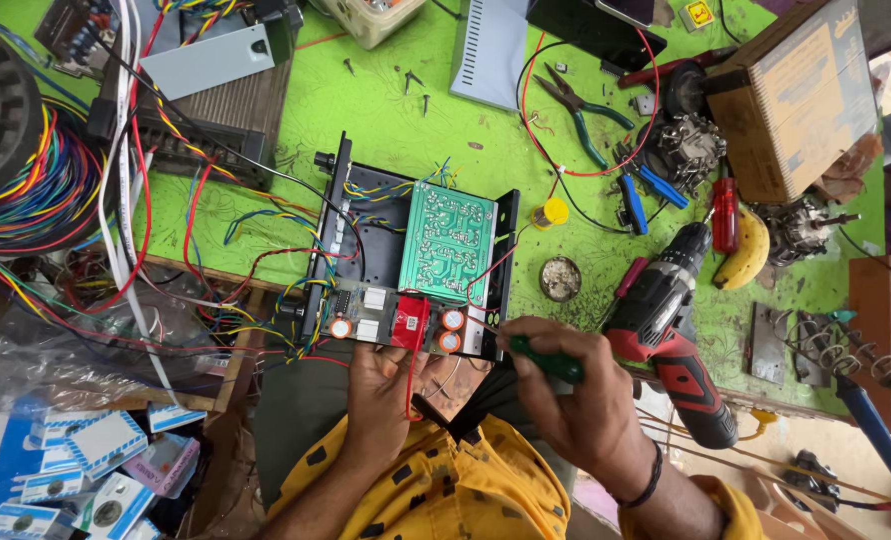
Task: The person manipulates wires and components on a circuit board inside a black chassis. They repeatedly connect and disconnect a red wire to a terminal, adjust the position of capacitors, and reposition the board within the chassis.
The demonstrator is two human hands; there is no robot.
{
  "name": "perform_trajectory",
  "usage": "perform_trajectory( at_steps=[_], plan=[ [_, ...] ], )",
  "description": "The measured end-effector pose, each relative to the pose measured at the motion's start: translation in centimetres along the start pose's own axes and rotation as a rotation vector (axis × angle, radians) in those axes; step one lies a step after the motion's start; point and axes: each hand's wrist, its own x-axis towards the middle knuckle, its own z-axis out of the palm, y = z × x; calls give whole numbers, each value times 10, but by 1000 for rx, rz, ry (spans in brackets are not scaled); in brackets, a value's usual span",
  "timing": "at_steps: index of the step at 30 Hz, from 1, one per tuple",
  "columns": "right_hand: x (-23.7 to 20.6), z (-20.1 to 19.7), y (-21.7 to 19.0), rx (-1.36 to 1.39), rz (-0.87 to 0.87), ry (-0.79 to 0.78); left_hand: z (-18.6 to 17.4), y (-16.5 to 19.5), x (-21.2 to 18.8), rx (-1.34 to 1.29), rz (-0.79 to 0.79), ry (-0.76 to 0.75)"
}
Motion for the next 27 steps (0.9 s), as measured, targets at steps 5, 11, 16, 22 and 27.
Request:
perform_trajectory(
  at_steps=[5,11,16,22,27],
  plan=[
    [20,-1,-7,-49,73,-155,3,-1,0,-13,29,22],
    [50,-8,-19,-244,-4,-448,5,4,2,8,0,-3],
    [31,8,-34,-551,-528,-357,9,8,3,-55,10,-33],
    [5,17,-18,-363,-187,-105,10,10,4,-1,-30,23],
    [-17,31,-22,-259,-118,240,6,10,3,-10,29,-60]
  ],
)
